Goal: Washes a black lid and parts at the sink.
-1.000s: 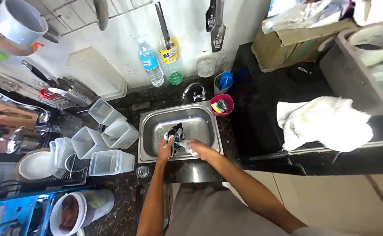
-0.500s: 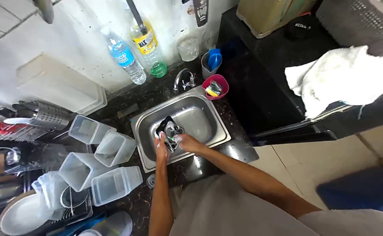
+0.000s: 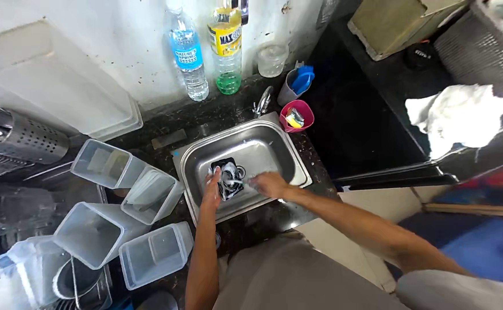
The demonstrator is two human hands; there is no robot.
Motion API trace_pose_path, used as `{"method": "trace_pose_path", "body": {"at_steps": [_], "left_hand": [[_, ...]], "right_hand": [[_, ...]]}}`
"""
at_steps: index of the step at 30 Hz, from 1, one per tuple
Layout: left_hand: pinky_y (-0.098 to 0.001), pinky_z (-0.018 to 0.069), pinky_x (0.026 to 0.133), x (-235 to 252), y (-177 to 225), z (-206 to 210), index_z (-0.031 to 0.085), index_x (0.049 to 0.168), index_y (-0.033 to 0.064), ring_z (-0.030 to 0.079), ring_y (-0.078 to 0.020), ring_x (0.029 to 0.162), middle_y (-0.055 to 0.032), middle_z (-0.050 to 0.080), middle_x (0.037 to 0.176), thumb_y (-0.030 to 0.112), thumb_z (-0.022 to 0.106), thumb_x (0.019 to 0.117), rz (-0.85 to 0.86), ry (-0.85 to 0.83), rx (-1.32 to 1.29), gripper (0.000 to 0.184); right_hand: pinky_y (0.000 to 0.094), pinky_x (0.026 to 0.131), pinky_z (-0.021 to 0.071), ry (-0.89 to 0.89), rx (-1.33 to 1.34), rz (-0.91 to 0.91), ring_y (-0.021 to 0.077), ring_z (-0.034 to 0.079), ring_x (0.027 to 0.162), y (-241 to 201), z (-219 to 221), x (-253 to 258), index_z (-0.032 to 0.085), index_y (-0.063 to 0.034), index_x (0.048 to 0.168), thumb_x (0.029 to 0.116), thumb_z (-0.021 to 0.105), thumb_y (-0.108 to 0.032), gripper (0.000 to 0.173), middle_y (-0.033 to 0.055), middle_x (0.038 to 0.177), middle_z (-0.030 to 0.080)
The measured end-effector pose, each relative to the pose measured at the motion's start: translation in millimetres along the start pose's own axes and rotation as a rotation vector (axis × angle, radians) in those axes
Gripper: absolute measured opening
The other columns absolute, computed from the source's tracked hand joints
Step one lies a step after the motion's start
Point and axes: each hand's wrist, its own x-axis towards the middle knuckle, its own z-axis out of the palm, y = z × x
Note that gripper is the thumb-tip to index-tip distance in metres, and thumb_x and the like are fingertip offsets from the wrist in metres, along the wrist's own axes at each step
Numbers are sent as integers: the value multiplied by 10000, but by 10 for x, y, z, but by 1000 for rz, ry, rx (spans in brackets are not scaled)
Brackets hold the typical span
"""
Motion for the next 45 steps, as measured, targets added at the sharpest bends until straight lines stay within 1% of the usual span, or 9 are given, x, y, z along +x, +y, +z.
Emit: {"method": "trace_pose_path", "body": {"at_steps": [6,13,18,23,26,31,36,39,45], "left_hand": [[-468,540,978,-166,-226,222,387,1488,63,633,-245,1149,-158,625,1292,327,331,1127,63,27,-398,451],[-472,582,881,-265,-231,322,486,1372,56,684,-261,1031,-156,682,1150,464,252,1115,51,63,-586,536],[-485,579,901,-375,-45,398,480,1402,74,682,-268,1061,-153,682,1179,482,217,1112,100,47,-569,565],[-507,571,935,-373,-10,216,341,1514,65,670,-322,1132,-212,653,1278,401,243,1123,248,112,-489,525],[-421,591,886,-501,3,238,369,1454,38,699,-232,1026,-149,699,1161,261,311,1100,349,159,-377,422],[-407,561,978,-606,93,213,414,1439,32,673,-187,1110,-108,687,1220,242,484,1031,424,127,-200,464],[-382,568,952,-541,174,332,444,1408,34,683,-171,1065,-94,699,1171,193,426,1064,431,160,-165,380],[-365,579,920,-564,214,350,461,1385,33,690,-151,1006,-73,705,1102,170,386,1080,347,92,-142,343],[-393,613,868,-591,289,418,431,1397,38,724,-210,972,-119,725,1073,217,352,1105,125,-26,-183,351]], "right_hand": [[648,939,507,233,211,371,401,663,1159,-389,73,-82,654,-184,1379,1012,506,-196,396,165,1263,701],[624,787,557,278,24,164,417,694,1037,-776,53,-373,720,-142,1239,959,563,-127,322,194,1166,708],[609,830,556,264,51,139,402,693,1055,-595,-65,-259,710,-157,1275,991,538,-164,332,191,1193,699],[616,831,551,139,34,-32,403,689,1061,-551,-236,-522,730,-147,1228,986,548,-146,302,185,1156,712],[632,886,522,44,51,-119,403,678,1093,-331,-386,-458,725,-149,1251,991,539,-151,320,180,1183,713],[647,846,544,177,-76,-145,440,655,1132,144,-535,-198,751,-121,1194,942,610,-58,296,213,1245,679],[635,925,525,78,102,-208,400,644,1176,172,-349,-346,737,-119,1206,917,603,-49,326,183,1272,675],[658,886,529,207,10,-202,435,653,1145,433,-570,-104,762,-119,1177,937,619,-47,289,208,1247,687],[504,763,557,624,-216,-653,321,691,918,584,-970,263,810,-196,980,833,738,-4,252,117,1008,718]]}}
